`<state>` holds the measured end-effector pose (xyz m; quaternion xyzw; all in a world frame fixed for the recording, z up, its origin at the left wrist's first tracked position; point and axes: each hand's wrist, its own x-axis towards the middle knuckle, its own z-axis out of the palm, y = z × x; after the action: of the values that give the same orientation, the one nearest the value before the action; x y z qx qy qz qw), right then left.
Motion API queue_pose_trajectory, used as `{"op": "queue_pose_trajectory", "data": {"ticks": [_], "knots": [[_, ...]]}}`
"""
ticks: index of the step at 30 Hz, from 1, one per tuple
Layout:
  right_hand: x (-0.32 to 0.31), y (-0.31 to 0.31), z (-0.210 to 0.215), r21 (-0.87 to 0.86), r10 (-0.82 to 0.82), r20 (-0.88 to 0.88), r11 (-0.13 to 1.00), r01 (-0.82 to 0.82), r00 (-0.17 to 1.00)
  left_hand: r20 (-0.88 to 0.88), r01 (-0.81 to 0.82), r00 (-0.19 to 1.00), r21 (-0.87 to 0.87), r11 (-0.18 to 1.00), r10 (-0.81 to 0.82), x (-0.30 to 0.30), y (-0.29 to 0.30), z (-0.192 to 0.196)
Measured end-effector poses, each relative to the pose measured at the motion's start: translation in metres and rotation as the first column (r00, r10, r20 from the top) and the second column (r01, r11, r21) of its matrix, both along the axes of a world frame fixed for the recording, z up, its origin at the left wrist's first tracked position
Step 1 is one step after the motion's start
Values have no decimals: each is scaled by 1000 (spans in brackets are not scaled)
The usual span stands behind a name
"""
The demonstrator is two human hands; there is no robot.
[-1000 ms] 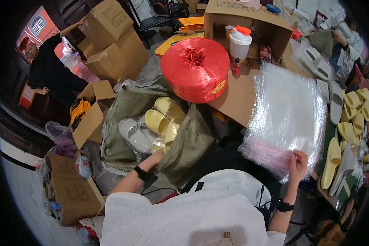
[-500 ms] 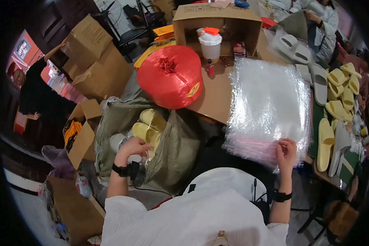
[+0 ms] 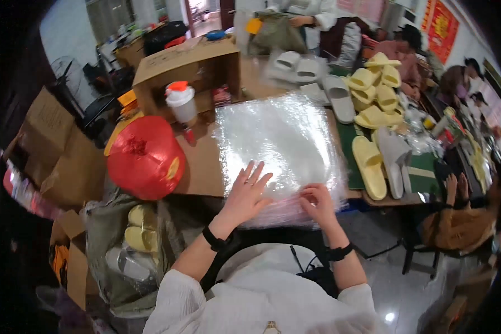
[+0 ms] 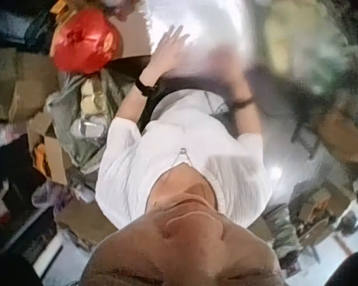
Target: Packing pairs of slippers into plastic bags.
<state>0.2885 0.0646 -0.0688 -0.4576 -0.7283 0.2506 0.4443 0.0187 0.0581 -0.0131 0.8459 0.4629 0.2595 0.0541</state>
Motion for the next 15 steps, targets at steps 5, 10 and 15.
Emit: {"op": "queue_pose_trajectory", "data": {"ticks": [5, 10, 15], "knots": [[3, -5, 6, -94, 53, -162, 993, -69, 985, 14, -25, 1000, -39, 999, 25, 3, 17, -46], [50, 12, -3, 19, -223, -247, 972, 235, 943, 33, -57, 998, -40, 998, 58, 5, 18, -45], [154, 42, 21, 343, -831, -75, 498, 797, 551, 44, -76, 996, 35, 996, 75, 6, 18, -52]]}}
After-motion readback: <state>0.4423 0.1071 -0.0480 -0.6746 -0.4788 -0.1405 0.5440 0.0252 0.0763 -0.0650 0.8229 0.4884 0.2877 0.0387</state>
